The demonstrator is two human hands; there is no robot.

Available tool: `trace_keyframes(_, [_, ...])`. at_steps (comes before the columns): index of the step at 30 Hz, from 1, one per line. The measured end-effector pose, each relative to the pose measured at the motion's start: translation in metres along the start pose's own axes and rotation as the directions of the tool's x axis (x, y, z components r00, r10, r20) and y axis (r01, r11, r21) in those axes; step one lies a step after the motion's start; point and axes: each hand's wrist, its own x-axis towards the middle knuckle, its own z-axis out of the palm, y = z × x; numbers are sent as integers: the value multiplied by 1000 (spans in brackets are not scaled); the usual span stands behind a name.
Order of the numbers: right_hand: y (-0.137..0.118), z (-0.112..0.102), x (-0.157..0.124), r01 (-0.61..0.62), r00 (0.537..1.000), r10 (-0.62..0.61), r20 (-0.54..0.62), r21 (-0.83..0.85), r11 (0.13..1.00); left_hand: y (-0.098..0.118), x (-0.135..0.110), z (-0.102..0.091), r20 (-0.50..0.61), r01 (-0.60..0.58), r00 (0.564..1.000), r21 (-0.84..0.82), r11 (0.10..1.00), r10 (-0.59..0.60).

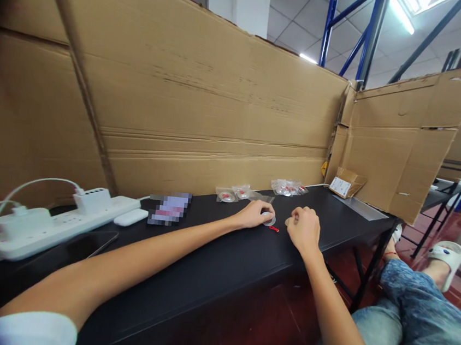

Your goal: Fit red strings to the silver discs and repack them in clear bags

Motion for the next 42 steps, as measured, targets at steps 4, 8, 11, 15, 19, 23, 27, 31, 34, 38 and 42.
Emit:
trace_keyframes(4, [2, 1, 2, -110, 991, 119, 66, -122, 986, 6, -1, 2, 13, -51, 999, 16, 999, 51])
trace_keyframes(8, [1, 3, 2, -77, 987, 89, 130, -96, 992, 11, -1, 4, -34, -121, 992, 108, 987, 125])
trace_keyframes(11, [4, 7, 2, -61, 986, 64, 156, -24, 998, 15, -3, 6, -37, -230, 970, 208, 951, 242])
trace_keyframes(15, [11, 15, 4, 18, 984, -25, 177, 39, 999, 19, -7, 8, 61, -323, 946, 233, 917, 318])
trace_keyframes(19, [15, 21, 5, 93, 983, -112, 142, 133, 987, 20, -9, 8, 52, -323, 946, 202, 925, 319])
trace_keyframes(23, [15, 20, 5, 163, 981, -185, 60, 264, 951, 23, -10, 7, 10, -352, 935, 141, 925, 354])
trace_keyframes(27, [14, 18, 4, 164, 982, -184, 39, 305, 938, 25, -10, 6, -13, -350, 936, 48, 935, 351])
trace_keyframes(31, [15, 19, 5, 124, 988, -147, 45, 327, 937, 25, -11, 3, -14, -348, 938, -34, 937, 347])
trace_keyframes(34, [15, 19, 5, 73, 991, -110, 83, 362, 929, 26, -11, 2, -18, -341, 940, -7, 940, 341])
trace_keyframes(38, [16, 19, 5, 23, 989, -74, 126, 367, 930, 28, -11, 2, -38, -329, 943, 14, 944, 330])
trace_keyframes(42, [17, 20, 5, 33, 987, -85, 136, 346, 937, 27, -10, 3, -48, -286, 957, -16, 958, 284])
